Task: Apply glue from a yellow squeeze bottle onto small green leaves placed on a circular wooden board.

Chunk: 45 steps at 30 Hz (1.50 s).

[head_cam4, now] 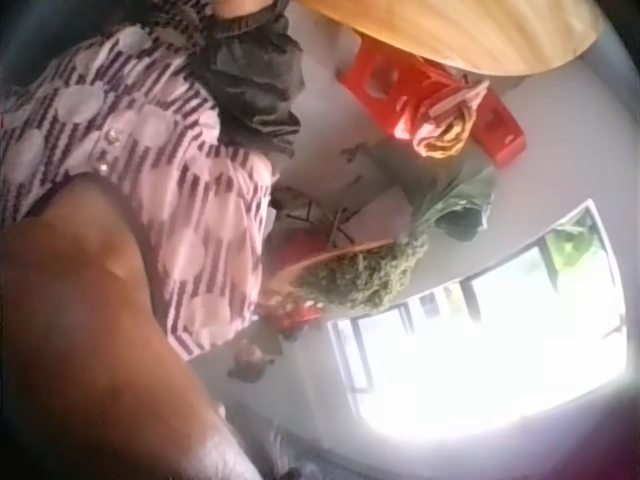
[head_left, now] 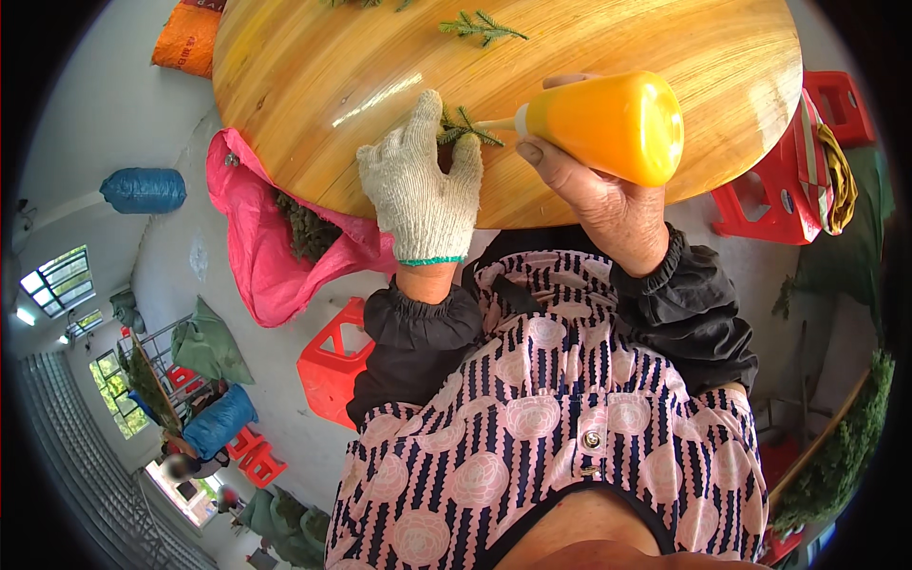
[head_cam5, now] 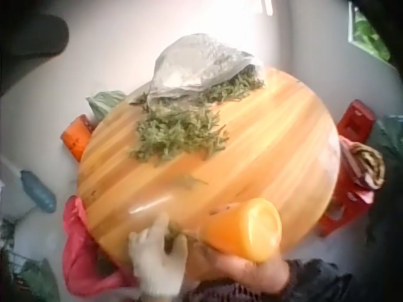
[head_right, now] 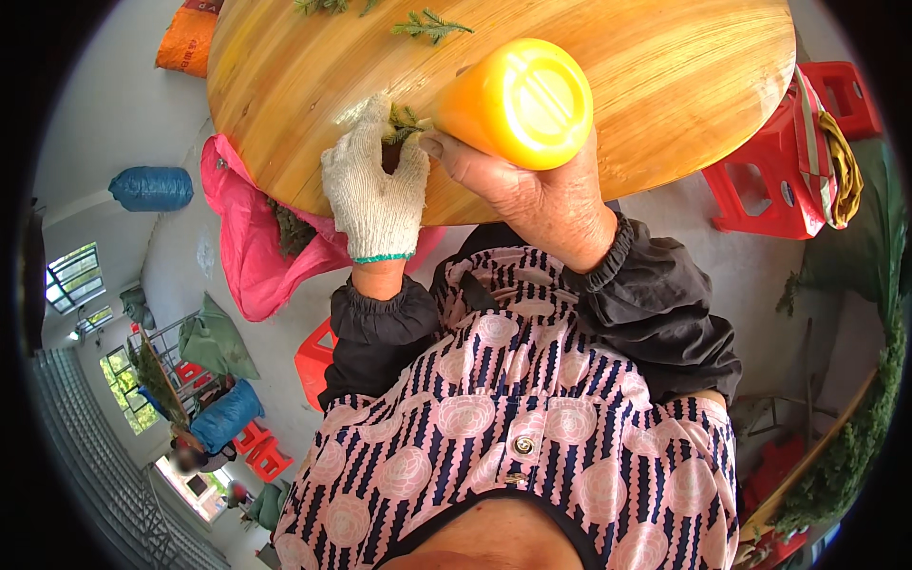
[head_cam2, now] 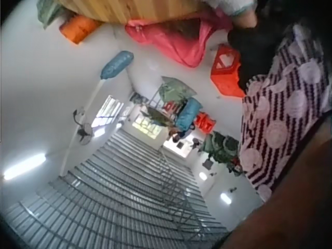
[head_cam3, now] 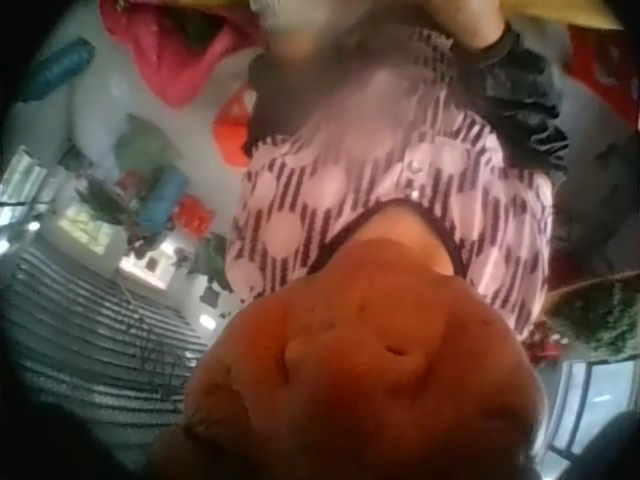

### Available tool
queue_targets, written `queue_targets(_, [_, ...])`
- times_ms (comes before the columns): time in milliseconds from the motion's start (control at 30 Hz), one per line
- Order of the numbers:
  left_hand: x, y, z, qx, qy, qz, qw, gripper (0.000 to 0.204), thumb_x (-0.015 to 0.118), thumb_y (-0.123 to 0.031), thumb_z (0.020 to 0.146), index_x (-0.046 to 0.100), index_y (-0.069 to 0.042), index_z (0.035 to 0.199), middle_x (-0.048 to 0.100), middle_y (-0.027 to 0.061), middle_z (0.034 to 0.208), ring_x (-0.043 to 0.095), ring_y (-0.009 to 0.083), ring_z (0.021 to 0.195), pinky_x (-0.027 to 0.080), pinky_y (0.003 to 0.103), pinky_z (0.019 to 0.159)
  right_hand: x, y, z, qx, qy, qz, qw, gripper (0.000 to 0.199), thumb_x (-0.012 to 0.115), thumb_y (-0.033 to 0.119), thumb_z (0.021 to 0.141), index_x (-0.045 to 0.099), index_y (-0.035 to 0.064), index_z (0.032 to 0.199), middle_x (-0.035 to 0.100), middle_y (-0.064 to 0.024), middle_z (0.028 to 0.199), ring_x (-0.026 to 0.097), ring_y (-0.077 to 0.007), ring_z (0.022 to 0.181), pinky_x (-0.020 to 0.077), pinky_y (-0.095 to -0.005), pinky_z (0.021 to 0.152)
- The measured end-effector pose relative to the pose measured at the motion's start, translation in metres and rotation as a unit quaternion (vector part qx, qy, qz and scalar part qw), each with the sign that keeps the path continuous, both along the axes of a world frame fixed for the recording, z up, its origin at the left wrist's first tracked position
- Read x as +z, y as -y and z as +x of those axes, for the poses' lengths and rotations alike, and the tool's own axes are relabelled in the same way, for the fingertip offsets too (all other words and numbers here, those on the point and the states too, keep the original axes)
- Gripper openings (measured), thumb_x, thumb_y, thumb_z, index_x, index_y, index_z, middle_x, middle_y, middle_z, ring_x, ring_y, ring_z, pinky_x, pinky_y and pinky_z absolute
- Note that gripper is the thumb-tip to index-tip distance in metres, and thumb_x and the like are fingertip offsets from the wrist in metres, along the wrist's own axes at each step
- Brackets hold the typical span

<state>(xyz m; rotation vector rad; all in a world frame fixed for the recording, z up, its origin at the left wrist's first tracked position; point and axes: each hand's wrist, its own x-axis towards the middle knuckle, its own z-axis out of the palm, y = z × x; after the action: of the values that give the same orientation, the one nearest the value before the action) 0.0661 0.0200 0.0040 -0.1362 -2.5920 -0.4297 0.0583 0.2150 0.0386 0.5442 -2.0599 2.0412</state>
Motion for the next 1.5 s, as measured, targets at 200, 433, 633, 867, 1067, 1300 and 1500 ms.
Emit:
queue_targets(200, [0.004, -0.002, 0.001, 0.006, 0.018, 0.004, 1.0, 0.049, 0.08, -0.018, 0.08, 0.068, -0.003, 0.125, 0.072, 0.0138, 0.093, 0.066, 0.0331, 0.087, 0.046, 0.045, 0.083, -0.002, -0.007, 0.001, -0.013, -0.036, 0.047, 0.998, 0.024, 0.082, 0.001, 0.081, 0.074, -0.0013, 0.103, 0.067, -0.0164, 0.12, 0.066, -0.0269, 0.106, 0.0538, -0.0354, 0.091])
queue_targets(433, [-0.004, 0.001, -0.001, -0.002, 0.0, 0.01, 1.0, 0.048, 0.08, -0.018, 0.078, 0.069, -0.001, 0.122, 0.071, 0.0129, 0.087, 0.066, 0.0323, 0.083, 0.044, 0.045, 0.082, 0.001, -0.012, 0.005, -0.017, -0.055, 0.058, 0.997, 0.024, 0.083, 0.002, 0.08, 0.074, -0.001, 0.103, 0.067, -0.017, 0.121, 0.066, -0.0274, 0.105, 0.0539, -0.0356, 0.09])
queue_targets(633, [-0.004, 0.001, -0.001, -0.009, -0.007, 0.004, 1.0, 0.049, 0.08, -0.018, 0.079, 0.068, 0.0, 0.123, 0.072, 0.0136, 0.09, 0.066, 0.0325, 0.086, 0.044, 0.046, 0.084, -0.004, -0.012, 0.007, -0.058, -0.129, 0.145, 0.979, 0.025, 0.085, 0.005, 0.075, 0.076, 0.0099, 0.098, 0.07, -0.0126, 0.113, 0.069, -0.0275, 0.1, 0.0552, -0.0375, 0.09])
queue_targets(867, [0.003, -0.003, 0.002, 0.009, 0.02, -0.01, 1.0, 0.05, 0.079, -0.019, 0.08, 0.067, 0.0, 0.125, 0.072, 0.0136, 0.093, 0.067, 0.0317, 0.088, 0.044, 0.046, 0.085, -0.007, -0.02, 0.011, -0.048, -0.14, 0.164, 0.975, 0.029, 0.081, 0.0, 0.078, 0.073, -0.0005, 0.105, 0.067, -0.0172, 0.12, 0.065, -0.0289, 0.104, 0.0535, -0.0373, 0.09])
queue_targets(1067, [0.005, -0.004, 0.004, 0.013, 0.036, -0.016, 0.999, 0.049, 0.078, -0.015, 0.083, 0.066, -0.003, 0.129, 0.073, 0.0149, 0.106, 0.068, 0.0316, 0.098, 0.049, 0.043, 0.09, -0.005, -0.013, 0.011, -0.103, -0.115, 0.145, 0.977, 0.026, 0.089, 0.011, 0.068, 0.079, 0.0194, 0.091, 0.071, -0.0101, 0.109, 0.07, -0.0287, 0.097, 0.0565, -0.0384, 0.087])
queue_targets(1300, [0.008, -0.006, 0.003, 0.019, 0.049, -0.002, 0.999, 0.049, 0.078, -0.015, 0.083, 0.067, -0.001, 0.129, 0.073, 0.0162, 0.108, 0.068, 0.0329, 0.099, 0.049, 0.043, 0.092, -0.01, -0.01, 0.013, -0.104, -0.065, 0.079, 0.989, 0.026, 0.091, 0.014, 0.07, 0.077, 0.0151, 0.091, 0.07, -0.01, 0.108, 0.07, -0.0272, 0.095, 0.0566, -0.0375, 0.086])
queue_targets(1500, [0.008, -0.007, 0.003, 0.024, 0.052, 0.007, 0.998, 0.048, 0.077, -0.015, 0.084, 0.067, -0.001, 0.129, 0.073, 0.0165, 0.108, 0.068, 0.0335, 0.099, 0.05, 0.044, 0.092, -0.012, -0.012, 0.017, -0.09, -0.068, 0.064, 0.992, 0.024, 0.091, 0.012, 0.07, 0.076, 0.0142, 0.089, 0.069, -0.0101, 0.108, 0.069, -0.0278, 0.092, 0.0558, -0.0376, 0.086])
